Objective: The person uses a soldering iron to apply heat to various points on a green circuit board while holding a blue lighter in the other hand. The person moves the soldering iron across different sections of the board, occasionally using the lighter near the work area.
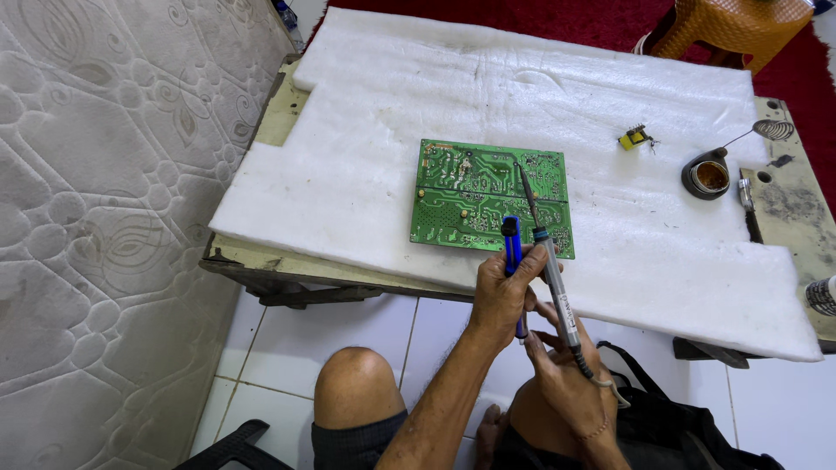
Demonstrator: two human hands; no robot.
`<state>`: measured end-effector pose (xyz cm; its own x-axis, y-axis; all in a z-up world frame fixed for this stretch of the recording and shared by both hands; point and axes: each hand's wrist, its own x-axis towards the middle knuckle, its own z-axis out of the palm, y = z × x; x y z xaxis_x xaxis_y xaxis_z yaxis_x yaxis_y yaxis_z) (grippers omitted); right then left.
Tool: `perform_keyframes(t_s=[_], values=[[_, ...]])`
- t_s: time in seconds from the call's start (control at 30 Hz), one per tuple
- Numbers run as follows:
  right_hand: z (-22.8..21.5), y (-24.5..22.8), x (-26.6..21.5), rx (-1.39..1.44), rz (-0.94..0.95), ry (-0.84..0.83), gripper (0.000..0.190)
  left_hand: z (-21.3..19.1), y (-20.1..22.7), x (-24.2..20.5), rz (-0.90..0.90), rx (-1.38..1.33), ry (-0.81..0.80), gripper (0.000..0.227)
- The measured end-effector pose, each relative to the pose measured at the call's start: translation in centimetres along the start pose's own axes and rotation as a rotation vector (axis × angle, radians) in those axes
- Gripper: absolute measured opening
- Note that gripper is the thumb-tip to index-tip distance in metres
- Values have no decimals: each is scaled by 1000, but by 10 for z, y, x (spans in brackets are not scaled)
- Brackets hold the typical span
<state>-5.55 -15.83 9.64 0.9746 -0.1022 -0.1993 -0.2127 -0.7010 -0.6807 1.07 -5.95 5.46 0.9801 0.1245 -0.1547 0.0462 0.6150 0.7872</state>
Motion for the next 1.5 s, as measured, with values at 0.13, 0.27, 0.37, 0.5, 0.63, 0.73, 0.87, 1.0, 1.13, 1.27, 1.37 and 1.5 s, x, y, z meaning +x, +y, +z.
perform_keyframes(t_s=[0.13, 0.27, 0.37, 0.5, 0.63, 0.73, 0.87, 1.0, 1.13, 1.27, 1.37, 1.5], values=[[11, 82, 9, -25, -349, -97, 58, -3, 3, -2, 7, 34, -14, 32], [-25, 103, 8, 119, -483, -814, 49, -6, -1, -7, 31, -48, -77, 28], [-46, 107, -6, 551, -416, -796, 26, -5, 2, -14, 48, -80, -129, 27], [-37, 103, 3, 761, -319, -88, 25, -5, 1, -23, 56, -130, -180, 25], [-31, 35, 2, 694, -347, -3, 37, -1, 2, -34, 38, -130, -182, 26], [-23, 24, 7, 752, -369, -88, 47, -1, 0, -38, 78, -143, -208, 29], [-17, 21, 7, 784, -293, -69, 49, -6, -11, -36, 27, -209, -158, 26], [-7, 22, 2, 757, -326, -89, 64, -3, -3, -40, 71, -274, -218, 24], [4, 29, 4, 681, -304, -18, 64, -2, 2, -43, 66, -252, -221, 25], [5, 33, 4, 585, -323, 90, 61, 4, 7, -47, 39, -77, -172, 30], [-2, 29, 7, 524, -362, 104, 56, 7, 9, -45, 62, 28, -171, 30], [-10, 31, 11, 412, -393, 156, 42, 8, 6, -42, 76, 305, -77, 41]])
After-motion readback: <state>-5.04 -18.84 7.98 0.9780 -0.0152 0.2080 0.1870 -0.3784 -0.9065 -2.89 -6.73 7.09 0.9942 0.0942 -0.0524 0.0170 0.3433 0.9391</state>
